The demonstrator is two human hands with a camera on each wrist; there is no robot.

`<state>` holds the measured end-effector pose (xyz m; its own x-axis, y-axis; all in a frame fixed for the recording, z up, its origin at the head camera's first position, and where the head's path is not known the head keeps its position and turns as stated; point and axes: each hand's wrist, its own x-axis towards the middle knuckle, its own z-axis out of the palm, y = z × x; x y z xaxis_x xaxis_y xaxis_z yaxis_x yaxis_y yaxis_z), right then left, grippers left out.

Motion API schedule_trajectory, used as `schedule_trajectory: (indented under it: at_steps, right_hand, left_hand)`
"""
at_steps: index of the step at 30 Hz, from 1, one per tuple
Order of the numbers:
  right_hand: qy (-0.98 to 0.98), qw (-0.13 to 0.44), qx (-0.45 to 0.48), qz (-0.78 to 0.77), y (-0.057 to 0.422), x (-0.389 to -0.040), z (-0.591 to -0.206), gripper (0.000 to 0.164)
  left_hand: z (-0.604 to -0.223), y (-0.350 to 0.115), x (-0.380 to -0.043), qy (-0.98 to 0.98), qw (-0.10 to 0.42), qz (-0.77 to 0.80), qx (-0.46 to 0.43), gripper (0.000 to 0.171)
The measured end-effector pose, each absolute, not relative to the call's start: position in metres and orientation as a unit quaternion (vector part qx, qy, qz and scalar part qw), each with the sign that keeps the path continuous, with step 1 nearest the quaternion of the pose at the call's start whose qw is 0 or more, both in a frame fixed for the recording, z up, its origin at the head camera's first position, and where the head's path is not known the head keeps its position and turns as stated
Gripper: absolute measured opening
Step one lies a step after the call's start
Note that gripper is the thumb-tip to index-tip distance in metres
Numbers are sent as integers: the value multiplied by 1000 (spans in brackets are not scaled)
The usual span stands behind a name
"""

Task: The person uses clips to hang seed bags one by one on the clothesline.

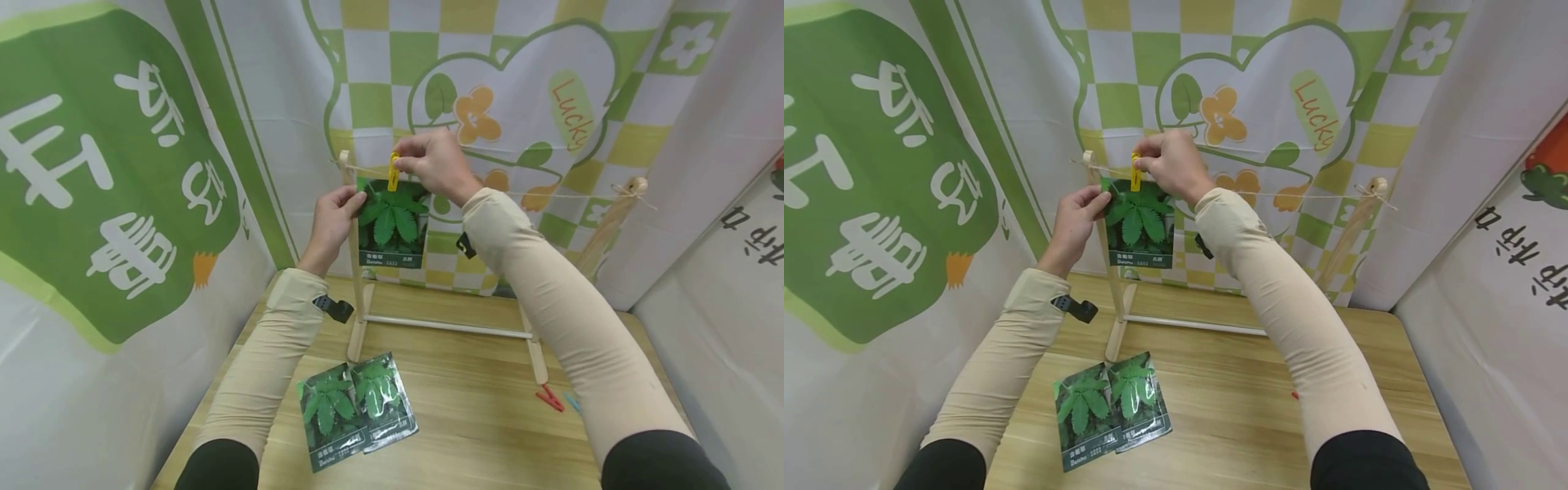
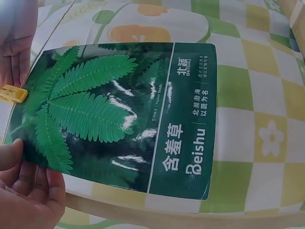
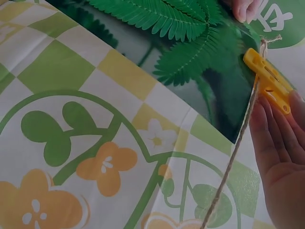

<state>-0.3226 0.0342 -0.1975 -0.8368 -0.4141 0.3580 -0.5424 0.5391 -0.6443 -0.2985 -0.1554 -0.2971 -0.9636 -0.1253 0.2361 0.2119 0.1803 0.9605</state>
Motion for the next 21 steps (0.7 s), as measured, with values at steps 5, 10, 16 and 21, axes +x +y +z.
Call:
schedule_trajectory:
  at_steps: [5,10,16,21]
  right_hand:
    - [-888,43,276,364,35,-323,-197,29]
    - [-890,26,282,356,36,-325,-197,34]
    - [-890,4,272,367,38,-328,-200,40]
    - [-888,-6,268,374,41,-329,-203,41]
  left_hand:
    - [-298,-156,-299,-755,132,-641,-31,26]
    - [-298,-156,-299,-754,135,-642,-30,26]
    - [-298,-155,-299,-756,144,-638,-29,27]
    - [-301,-154,-298,-764,162,-623,-35,28]
